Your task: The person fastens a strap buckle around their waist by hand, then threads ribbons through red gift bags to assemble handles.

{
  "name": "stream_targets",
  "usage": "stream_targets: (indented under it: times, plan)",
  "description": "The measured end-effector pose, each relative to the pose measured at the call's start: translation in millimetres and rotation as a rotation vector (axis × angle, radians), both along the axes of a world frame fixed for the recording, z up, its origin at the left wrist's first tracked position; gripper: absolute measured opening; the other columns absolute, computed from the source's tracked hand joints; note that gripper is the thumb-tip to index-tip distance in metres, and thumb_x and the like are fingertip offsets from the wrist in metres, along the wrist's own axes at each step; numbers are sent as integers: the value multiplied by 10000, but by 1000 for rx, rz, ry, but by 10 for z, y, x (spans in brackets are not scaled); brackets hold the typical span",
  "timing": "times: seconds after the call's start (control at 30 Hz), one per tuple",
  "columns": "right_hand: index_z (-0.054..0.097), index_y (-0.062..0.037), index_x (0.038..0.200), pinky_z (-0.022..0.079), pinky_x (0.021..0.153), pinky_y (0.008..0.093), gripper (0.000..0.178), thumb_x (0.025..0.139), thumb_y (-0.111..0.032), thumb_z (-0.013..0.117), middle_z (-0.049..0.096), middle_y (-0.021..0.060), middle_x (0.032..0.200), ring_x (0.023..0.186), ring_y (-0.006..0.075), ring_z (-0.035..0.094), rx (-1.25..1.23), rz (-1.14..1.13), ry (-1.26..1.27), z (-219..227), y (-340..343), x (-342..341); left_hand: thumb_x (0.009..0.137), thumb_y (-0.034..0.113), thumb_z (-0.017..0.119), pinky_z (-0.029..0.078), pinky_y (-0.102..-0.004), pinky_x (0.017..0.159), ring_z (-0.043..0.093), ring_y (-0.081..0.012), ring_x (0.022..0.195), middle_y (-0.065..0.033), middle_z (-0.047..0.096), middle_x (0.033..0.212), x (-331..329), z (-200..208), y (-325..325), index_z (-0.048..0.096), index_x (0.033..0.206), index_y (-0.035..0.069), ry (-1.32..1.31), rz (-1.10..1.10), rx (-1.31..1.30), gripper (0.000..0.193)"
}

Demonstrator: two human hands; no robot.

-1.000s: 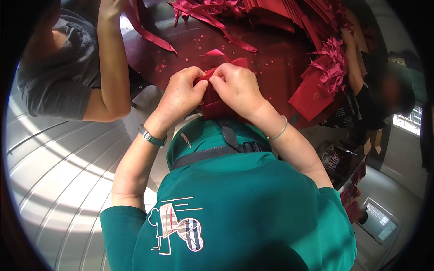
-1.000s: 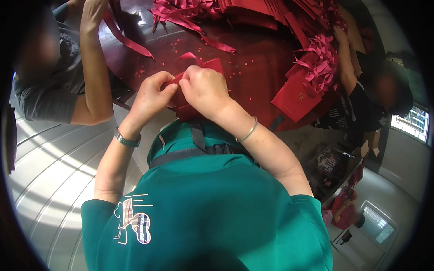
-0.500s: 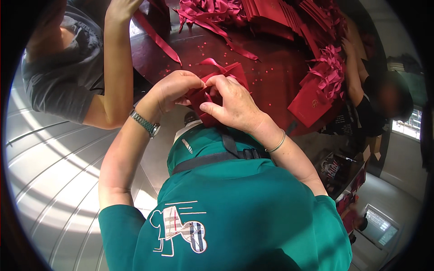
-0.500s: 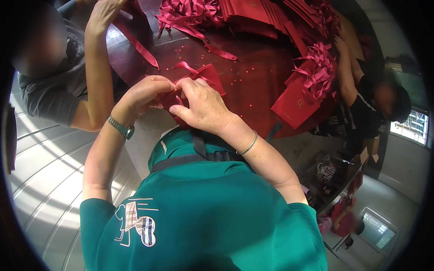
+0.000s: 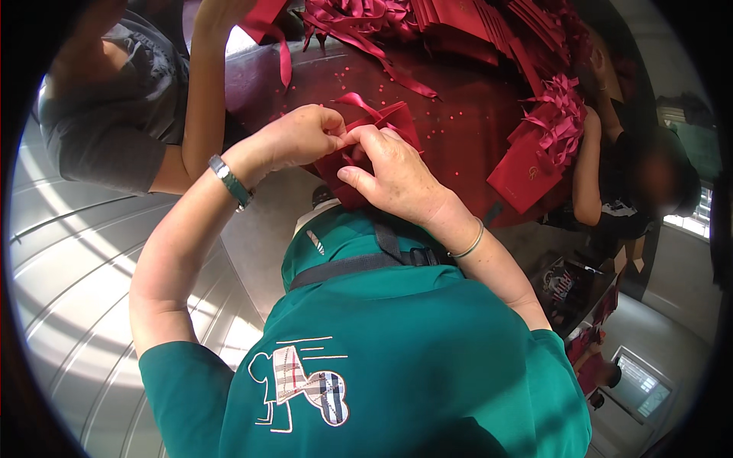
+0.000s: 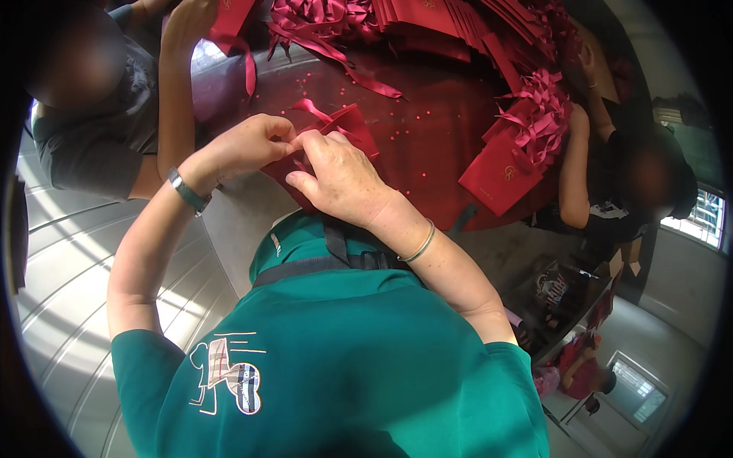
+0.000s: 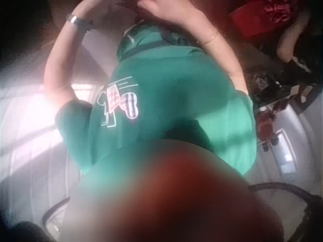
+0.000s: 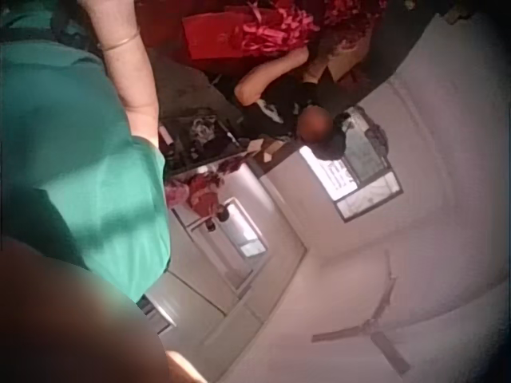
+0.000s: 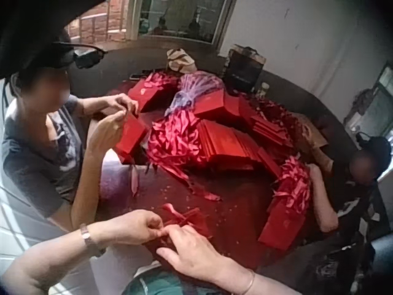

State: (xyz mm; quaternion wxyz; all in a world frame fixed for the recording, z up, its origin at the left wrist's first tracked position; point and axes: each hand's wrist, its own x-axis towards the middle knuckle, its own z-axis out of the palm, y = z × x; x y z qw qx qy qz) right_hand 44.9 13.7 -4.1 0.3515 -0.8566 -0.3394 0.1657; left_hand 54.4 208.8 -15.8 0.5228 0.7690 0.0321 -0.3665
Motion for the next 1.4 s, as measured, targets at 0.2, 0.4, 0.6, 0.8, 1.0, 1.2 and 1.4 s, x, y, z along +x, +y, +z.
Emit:
stream_targets:
  times: [0.2,0.4,0.6,0.8,1.0,1.2,1.4]
  plan:
    - [561,-22,962,493,706,430,237,833,-192,665,625,116,725,761,311,613,-164,-70,-42,23,35,107,827,102,622,480,-338,732,596,-239,849,-115,580,899,11,-131,-93,638,867,1,-520,-7,206,109]
    - [580,-42,859,510,663,464,163,881,-203,595,653,161,733,725,358,649,-377,-140,-143,116,40,175,798,61,617,472,-344,744,591,-272,847,-132,571,883,146,-222,-112,634,855,11,-802,138,288,77]
    - [649,-49,835,514,699,461,197,883,-225,575,666,165,765,749,360,650,-390,-135,-54,282,8,264,854,189,600,481,-359,819,625,-321,953,-163,655,999,589,-412,256,667,988,42,-585,355,530,210]
    - [696,-27,956,524,665,354,211,879,-182,577,692,117,761,692,236,665,-214,-103,-19,65,-153,496,873,135,583,487,-366,831,634,-319,940,-158,663,944,443,-572,-68,631,1115,45,-1063,502,440,263]
    - [662,-13,1070,487,601,243,240,898,-163,589,664,36,813,670,84,591,166,-507,176,-96,-594,905,804,56,578,481,-424,815,594,-343,899,-151,663,903,46,-437,-527,680,998,27,-937,83,297,221]
    - [715,-76,943,511,794,355,254,823,-275,613,700,123,913,862,251,666,-251,-407,36,-426,-596,1059,771,51,562,474,-431,805,590,-339,903,-144,664,885,197,-549,-711,682,986,32,-1068,36,385,248]
    - [723,-82,827,524,729,380,291,786,-363,660,698,124,800,788,279,676,-419,-396,62,-621,-504,1208,741,123,481,470,-441,881,608,-365,959,-189,669,955,338,-495,-947,686,957,16,-781,-7,315,316]
